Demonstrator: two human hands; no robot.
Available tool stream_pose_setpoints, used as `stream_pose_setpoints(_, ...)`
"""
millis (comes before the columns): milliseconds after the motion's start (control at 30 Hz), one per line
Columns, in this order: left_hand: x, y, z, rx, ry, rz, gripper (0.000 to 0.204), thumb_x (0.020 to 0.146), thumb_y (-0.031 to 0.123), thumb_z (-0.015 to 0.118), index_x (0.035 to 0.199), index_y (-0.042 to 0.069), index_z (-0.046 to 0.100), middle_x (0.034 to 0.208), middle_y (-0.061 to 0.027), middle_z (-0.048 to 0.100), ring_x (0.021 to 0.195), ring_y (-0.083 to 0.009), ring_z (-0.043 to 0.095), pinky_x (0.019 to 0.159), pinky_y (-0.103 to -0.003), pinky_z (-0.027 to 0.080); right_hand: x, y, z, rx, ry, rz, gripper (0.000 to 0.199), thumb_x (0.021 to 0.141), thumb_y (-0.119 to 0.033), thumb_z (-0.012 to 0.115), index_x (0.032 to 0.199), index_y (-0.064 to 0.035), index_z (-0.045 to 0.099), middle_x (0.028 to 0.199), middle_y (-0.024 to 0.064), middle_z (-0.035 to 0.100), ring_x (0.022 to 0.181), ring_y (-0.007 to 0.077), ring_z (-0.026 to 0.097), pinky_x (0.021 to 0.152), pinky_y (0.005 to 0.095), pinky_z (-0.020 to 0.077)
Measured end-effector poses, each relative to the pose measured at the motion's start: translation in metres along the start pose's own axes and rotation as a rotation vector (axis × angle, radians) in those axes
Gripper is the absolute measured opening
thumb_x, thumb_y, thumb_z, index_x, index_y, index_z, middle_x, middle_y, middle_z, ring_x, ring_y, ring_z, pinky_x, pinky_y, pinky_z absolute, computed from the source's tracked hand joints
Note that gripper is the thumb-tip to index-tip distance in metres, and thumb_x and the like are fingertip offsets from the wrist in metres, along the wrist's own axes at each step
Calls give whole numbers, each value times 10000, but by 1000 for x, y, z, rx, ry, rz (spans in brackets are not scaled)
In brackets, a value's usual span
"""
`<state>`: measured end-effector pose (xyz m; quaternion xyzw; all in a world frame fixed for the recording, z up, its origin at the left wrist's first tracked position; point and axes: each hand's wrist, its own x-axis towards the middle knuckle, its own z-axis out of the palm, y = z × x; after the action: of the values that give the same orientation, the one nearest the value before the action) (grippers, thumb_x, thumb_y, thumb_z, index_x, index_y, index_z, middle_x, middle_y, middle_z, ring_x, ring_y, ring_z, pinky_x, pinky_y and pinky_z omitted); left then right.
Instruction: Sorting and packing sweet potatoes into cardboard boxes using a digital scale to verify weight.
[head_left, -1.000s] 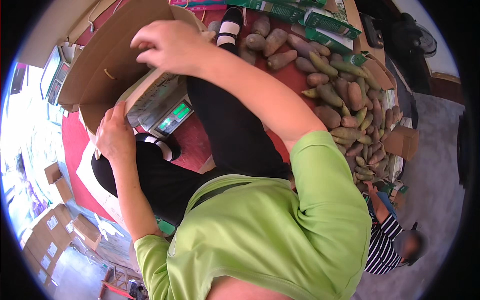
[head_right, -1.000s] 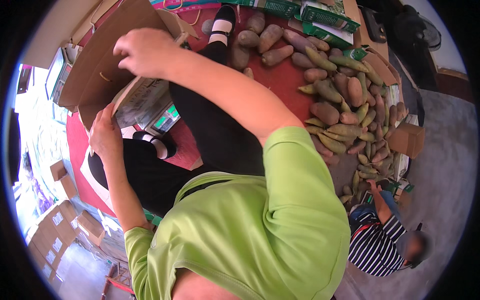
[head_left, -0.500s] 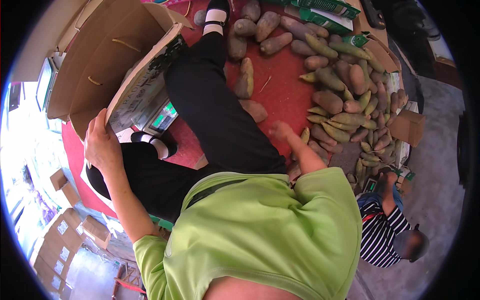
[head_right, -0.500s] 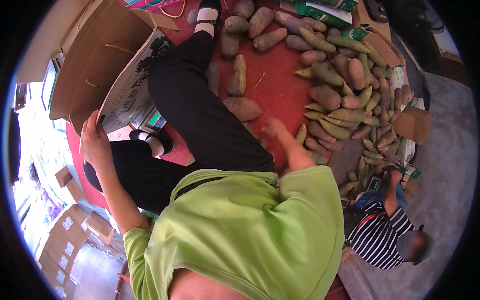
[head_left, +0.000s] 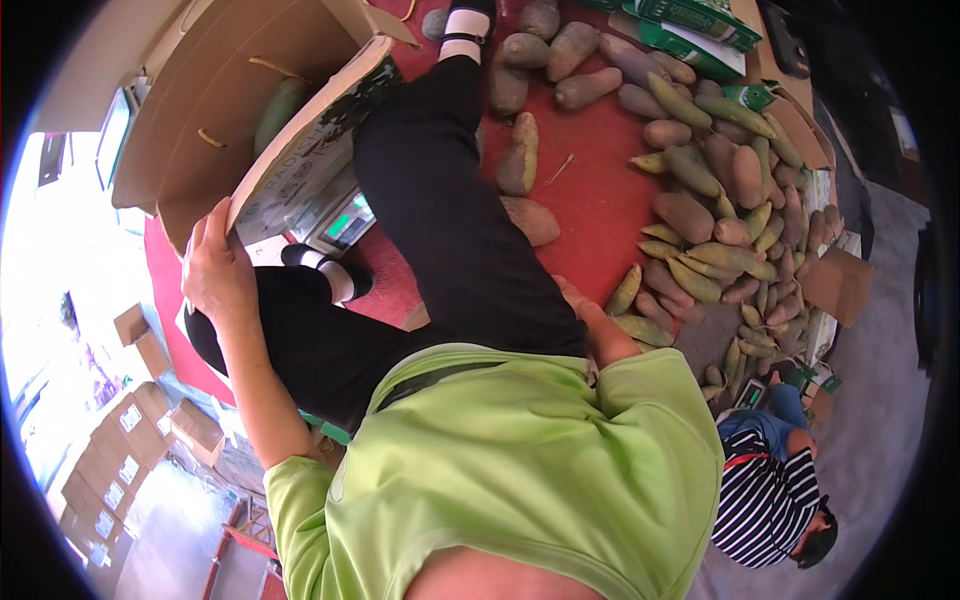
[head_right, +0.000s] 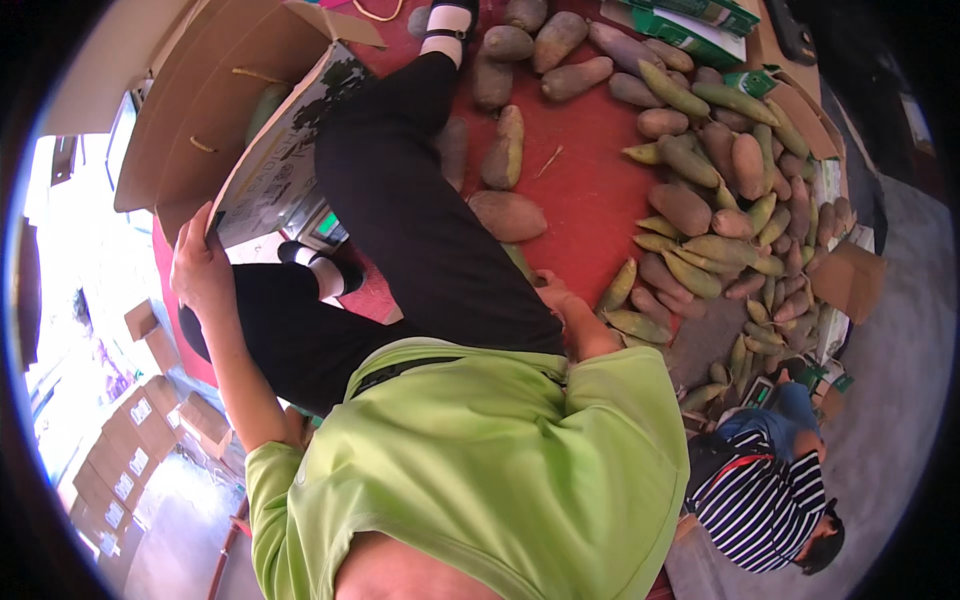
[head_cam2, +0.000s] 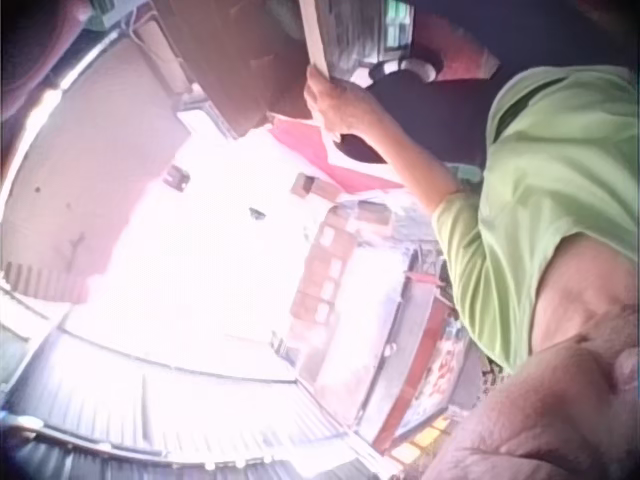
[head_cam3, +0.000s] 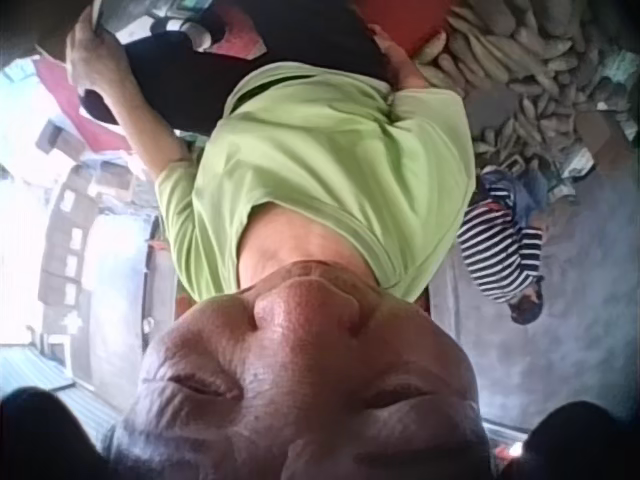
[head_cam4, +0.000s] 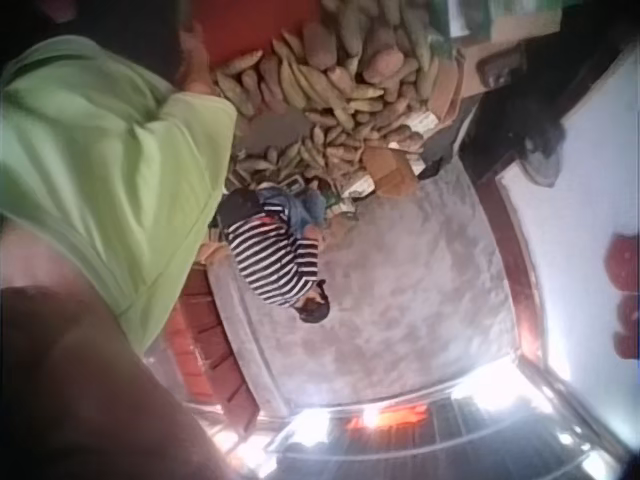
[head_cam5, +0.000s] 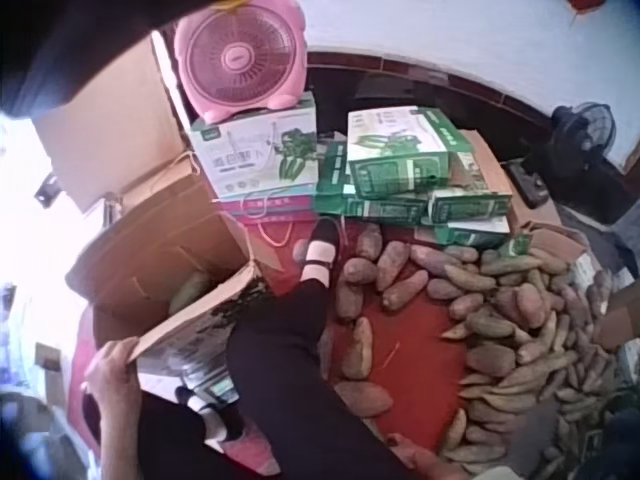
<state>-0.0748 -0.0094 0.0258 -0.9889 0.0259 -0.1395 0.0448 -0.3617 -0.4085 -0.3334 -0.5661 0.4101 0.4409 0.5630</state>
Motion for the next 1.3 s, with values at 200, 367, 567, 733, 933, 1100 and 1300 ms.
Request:
stream_pose_setpoints(200,-1,-3,2,-3,9,-19,307,807,54,589,1068,204,653,977,-7,668,862,-236,656,698,-338,518,-59,-60,7,-446,165,26,994,536,-405,855,1385,-131,417,1304,157,523,1169,290,536,939,396,459)
stream_pose_setpoints(367,2,0,-1,6,-12,-28,274,835,90,584,1070,215,653,989,1,669,878,-234,652,711,-339,514,-65,-39,1,-346,96,73,853,582,-363,827,1318,-104,480,1259,193,546,1145,300,552,928,393,463)
stream_pose_setpoints(567,0,-2,-3,-24,8,-36,289,768,36,606,1021,167,652,939,-31,657,907,-239,639,781,-364,504,-61,-4,-22,-430,128,-7,781,596,-338,813,1270,-88,508,1217,202,563,1126,314,557,915,398,465)
stream_pose_setpoints(733,1,-6,-2,-32,-11,11,290,801,47,598,1052,186,643,953,-21,660,914,-234,640,730,-360,513,-40,-4,-32,-474,179,-71,721,608,-317,802,1231,-75,532,1182,209,576,1110,326,562,904,402,467)
stream_pose_setpoints(933,-2,-9,-5,-31,-22,-11,265,798,59,600,1029,181,650,955,-20,663,918,-235,639,733,-364,511,-87,-90,-56,-733,629,-587,514,630,-71,754,1098,-31,546,1024,187,583,988,377,564,860,413,459)
stream_pose_setpoints(1100,1,-8,-2,-37,56,41,225,766,72,569,953,175,642,860,-12,648,853,-211,648,724,-355,506,-178,-236,-66,-486,780,-958,459,715,-5,690,1145,-24,530,1107,142,569,1033,260,555,914,337,428)
stream_pose_setpoints(1300,0,-8,-1,-21,63,52,210,768,75,569,941,176,633,840,-5,634,829,-212,649,706,-358,510,-282,-387,-10,-171,773,-1576,384,798,-14,678,1154,10,534,1123,74,568,1036,158,534,914,286,430)
